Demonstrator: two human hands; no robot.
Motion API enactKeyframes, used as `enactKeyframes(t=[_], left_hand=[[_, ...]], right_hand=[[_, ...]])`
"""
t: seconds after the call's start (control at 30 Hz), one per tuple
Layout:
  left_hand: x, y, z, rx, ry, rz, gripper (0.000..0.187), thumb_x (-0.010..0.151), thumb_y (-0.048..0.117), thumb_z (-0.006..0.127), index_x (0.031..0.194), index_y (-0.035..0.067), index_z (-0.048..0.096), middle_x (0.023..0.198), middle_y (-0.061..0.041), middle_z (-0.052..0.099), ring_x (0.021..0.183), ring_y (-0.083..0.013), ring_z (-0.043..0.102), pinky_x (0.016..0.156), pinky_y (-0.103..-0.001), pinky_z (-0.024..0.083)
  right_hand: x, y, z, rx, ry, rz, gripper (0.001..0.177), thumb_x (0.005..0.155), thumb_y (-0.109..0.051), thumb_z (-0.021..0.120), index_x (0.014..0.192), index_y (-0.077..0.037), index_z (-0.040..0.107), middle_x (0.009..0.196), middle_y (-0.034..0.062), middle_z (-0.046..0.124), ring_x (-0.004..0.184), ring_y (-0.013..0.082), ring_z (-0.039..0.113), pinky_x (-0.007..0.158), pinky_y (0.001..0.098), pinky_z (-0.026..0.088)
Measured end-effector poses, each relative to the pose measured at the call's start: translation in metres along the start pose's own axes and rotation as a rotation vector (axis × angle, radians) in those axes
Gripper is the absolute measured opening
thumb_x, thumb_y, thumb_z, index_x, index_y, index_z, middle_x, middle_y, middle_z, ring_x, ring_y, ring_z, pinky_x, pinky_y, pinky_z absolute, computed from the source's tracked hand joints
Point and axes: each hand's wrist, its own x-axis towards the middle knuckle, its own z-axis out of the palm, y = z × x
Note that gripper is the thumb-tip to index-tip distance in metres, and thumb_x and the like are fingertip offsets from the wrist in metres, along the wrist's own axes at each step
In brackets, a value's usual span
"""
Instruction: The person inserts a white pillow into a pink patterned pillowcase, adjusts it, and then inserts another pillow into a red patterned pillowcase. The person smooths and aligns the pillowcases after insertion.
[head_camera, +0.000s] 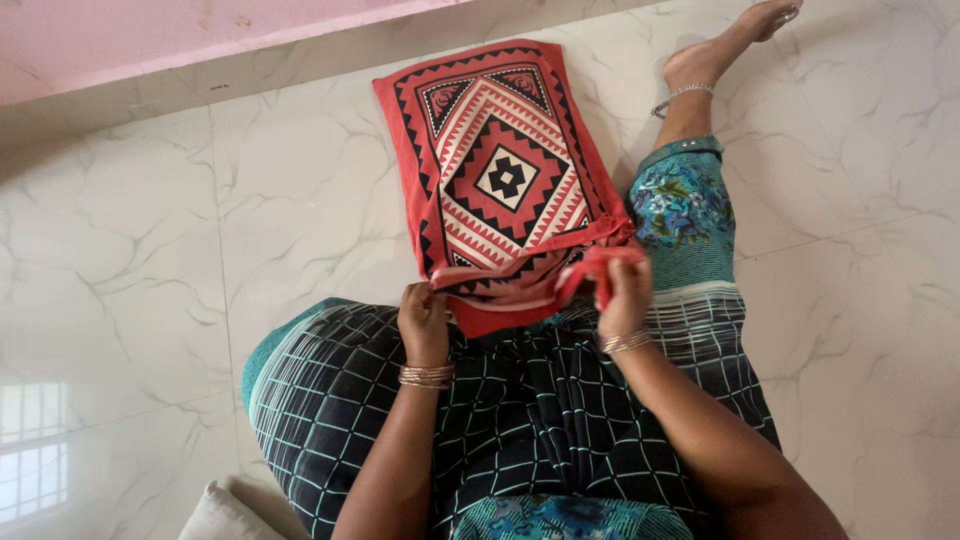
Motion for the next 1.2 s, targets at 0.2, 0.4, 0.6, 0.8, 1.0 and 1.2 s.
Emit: enactKeyframes(t=[0.2, 0.4, 0.6, 0.8, 1.0, 1.2], left_hand=[[-0.002, -0.036, 0.007, -0.588, -0.041, -0.326, 0.011, 0.105, 0.011, 0.055, 0.100, 0.006, 0.063, 0.088, 0.000, 0.069, 0.066, -0.0059, 0.062, 0.057, -0.023, 0.054], [0.008, -0.059, -0.009, -0.628, 0.001, -0.306, 0.010, 0.103, 0.009, 0.056, 0.100, 0.007, 0.065, 0.082, 0.000, 0.068, 0.064, -0.0085, 0.063, 0.055, -0.025, 0.054], [0.026, -0.076, -0.023, -0.610, 0.006, -0.432, 0.012, 0.102, 0.013, 0.057, 0.102, 0.007, 0.067, 0.084, 0.000, 0.071, 0.068, -0.0082, 0.066, 0.063, -0.024, 0.056], [0.024, -0.098, -0.010, -0.444, -0.169, -0.245, 0.015, 0.104, 0.010, 0.059, 0.099, 0.001, 0.070, 0.087, -0.001, 0.068, 0.075, -0.0062, 0.059, 0.066, -0.023, 0.047], [0.025, -0.105, -0.025, -0.343, -0.452, -0.313, 0.020, 0.103, 0.013, 0.056, 0.099, -0.002, 0.068, 0.086, -0.002, 0.067, 0.074, -0.0083, 0.057, 0.066, -0.024, 0.047], [0.053, -0.067, -0.026, 0.099, -0.981, -0.331, 0.025, 0.098, 0.019, 0.060, 0.091, -0.002, 0.071, 0.077, -0.005, 0.069, 0.070, -0.0117, 0.064, 0.065, -0.028, 0.054]], right_hand=[[-0.012, 0.034, 0.034, -0.729, -0.683, -0.506, 0.064, 0.085, -0.027, 0.075, 0.142, -0.006, 0.054, 0.128, 0.0200, 0.063, 0.111, 0.0323, 0.059, 0.094, 0.0428, 0.050], [0.067, 0.020, 0.034, -1.415, -0.221, -0.799, 0.106, 0.068, -0.019, 0.089, 0.159, -0.004, 0.037, 0.155, 0.0236, 0.050, 0.144, 0.0390, 0.046, 0.118, 0.0539, 0.036], [0.141, -0.006, -0.047, -0.877, -0.295, -0.343, 0.125, 0.069, -0.049, 0.092, 0.161, 0.000, 0.024, 0.153, 0.0275, 0.047, 0.143, 0.0409, 0.046, 0.118, 0.0472, 0.036], [0.126, 0.007, -0.017, -1.511, -0.704, 0.089, 0.096, 0.061, -0.045, 0.090, 0.145, -0.019, 0.051, 0.126, 0.0186, 0.067, 0.120, 0.0386, 0.063, 0.106, 0.0447, 0.049], [0.138, 0.051, -0.030, -1.128, -0.900, -0.615, 0.040, 0.061, -0.023, 0.089, 0.094, -0.020, 0.066, 0.118, 0.0149, 0.067, 0.115, 0.0316, 0.062, 0.100, 0.0385, 0.049], [0.160, 0.062, -0.096, -0.703, -1.089, 0.193, 0.031, 0.079, -0.007, 0.086, 0.098, -0.009, 0.062, 0.095, -0.0010, 0.061, 0.092, 0.0084, 0.057, 0.084, 0.0252, 0.050]])
